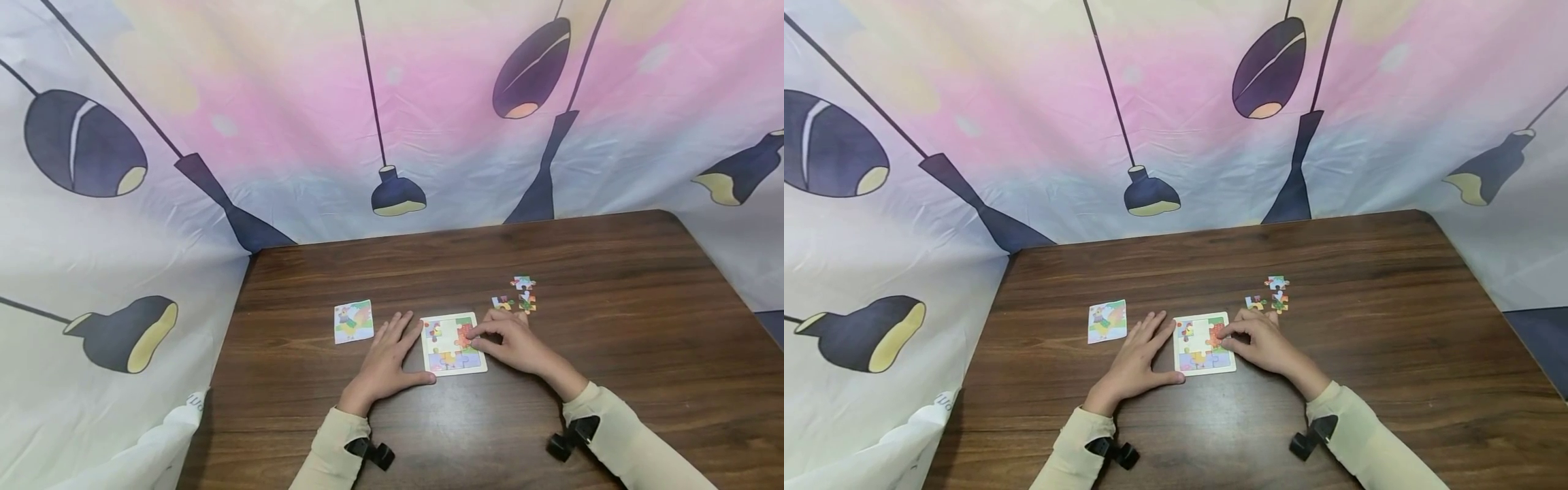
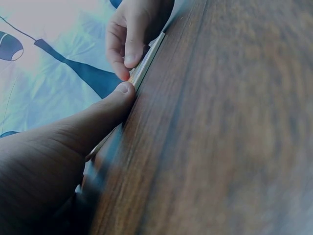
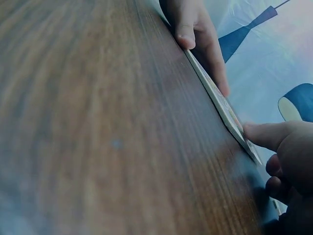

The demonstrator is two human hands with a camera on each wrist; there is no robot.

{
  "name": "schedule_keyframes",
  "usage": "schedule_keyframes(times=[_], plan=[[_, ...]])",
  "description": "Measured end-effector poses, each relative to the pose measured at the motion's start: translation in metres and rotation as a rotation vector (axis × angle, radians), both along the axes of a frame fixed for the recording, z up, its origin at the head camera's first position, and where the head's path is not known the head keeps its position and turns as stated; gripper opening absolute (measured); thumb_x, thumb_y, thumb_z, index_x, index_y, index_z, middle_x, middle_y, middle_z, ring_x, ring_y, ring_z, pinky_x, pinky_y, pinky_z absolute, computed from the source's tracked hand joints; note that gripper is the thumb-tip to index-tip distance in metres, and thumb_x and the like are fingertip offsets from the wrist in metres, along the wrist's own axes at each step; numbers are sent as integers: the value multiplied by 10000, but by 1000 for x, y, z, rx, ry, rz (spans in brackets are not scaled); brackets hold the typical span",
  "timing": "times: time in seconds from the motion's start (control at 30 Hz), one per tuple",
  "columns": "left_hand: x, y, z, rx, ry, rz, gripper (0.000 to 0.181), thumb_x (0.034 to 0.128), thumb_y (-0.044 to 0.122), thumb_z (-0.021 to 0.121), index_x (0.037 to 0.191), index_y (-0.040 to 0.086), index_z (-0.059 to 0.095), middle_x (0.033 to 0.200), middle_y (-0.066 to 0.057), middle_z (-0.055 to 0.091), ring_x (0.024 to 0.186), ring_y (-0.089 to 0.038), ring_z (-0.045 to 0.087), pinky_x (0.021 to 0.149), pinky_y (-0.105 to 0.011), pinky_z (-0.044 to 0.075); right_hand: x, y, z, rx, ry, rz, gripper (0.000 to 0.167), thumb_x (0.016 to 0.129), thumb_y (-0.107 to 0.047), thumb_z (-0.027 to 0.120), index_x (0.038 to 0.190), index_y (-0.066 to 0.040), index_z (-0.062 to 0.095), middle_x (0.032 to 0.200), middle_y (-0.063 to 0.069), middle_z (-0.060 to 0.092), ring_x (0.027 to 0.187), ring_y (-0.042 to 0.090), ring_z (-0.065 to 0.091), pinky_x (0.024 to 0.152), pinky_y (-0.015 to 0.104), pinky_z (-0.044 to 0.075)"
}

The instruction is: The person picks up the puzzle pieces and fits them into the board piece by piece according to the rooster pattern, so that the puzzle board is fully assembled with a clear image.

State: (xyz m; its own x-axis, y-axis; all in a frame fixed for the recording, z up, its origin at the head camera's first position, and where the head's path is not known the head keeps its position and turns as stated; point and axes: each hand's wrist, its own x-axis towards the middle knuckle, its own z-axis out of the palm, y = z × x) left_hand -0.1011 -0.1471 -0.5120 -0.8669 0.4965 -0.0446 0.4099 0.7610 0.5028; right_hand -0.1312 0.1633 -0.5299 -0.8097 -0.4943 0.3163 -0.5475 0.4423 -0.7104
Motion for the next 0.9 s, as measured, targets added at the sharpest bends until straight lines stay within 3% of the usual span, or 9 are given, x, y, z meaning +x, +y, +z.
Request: schedule_keyframes(times=[0.23,0.57,0.7,0.9], plan=[[-1,0,0,2,9,-6,1024,867,610,807,1661,138,364,1743,-137,221,1623,-343,127,1290,-576,131,2,-2,5,51,11,-26,176,910,-106,837,1017,-246,843,846,-206,540,707,-1,406,760,384,199],[-1,0,-2,5,-3,4,1043,869,618,801,1670,137,335,1749,-131,200,1628,-323,99,1296,-565,105,14,-19,18,265,128,-150,89,872,-177,888,957,-202,881,766,-153,467,718,60,402,719,360,226],[-1,0,-3,5,1,3,1040,869,616,803,1668,136,342,1748,-131,205,1627,-327,104,1293,-573,118,16,-16,16,256,137,-133,109,880,-168,882,987,-186,877,758,-170,458,712,51,395,713,342,235],[2,0,-1,-7,-4,7,1043,868,628,796,1673,156,331,1753,-119,191,1629,-315,93,1296,-562,110,16,-4,13,148,66,-44,173,930,-151,830,1099,-169,859,819,-210,510,710,-3,379,714,336,267]])
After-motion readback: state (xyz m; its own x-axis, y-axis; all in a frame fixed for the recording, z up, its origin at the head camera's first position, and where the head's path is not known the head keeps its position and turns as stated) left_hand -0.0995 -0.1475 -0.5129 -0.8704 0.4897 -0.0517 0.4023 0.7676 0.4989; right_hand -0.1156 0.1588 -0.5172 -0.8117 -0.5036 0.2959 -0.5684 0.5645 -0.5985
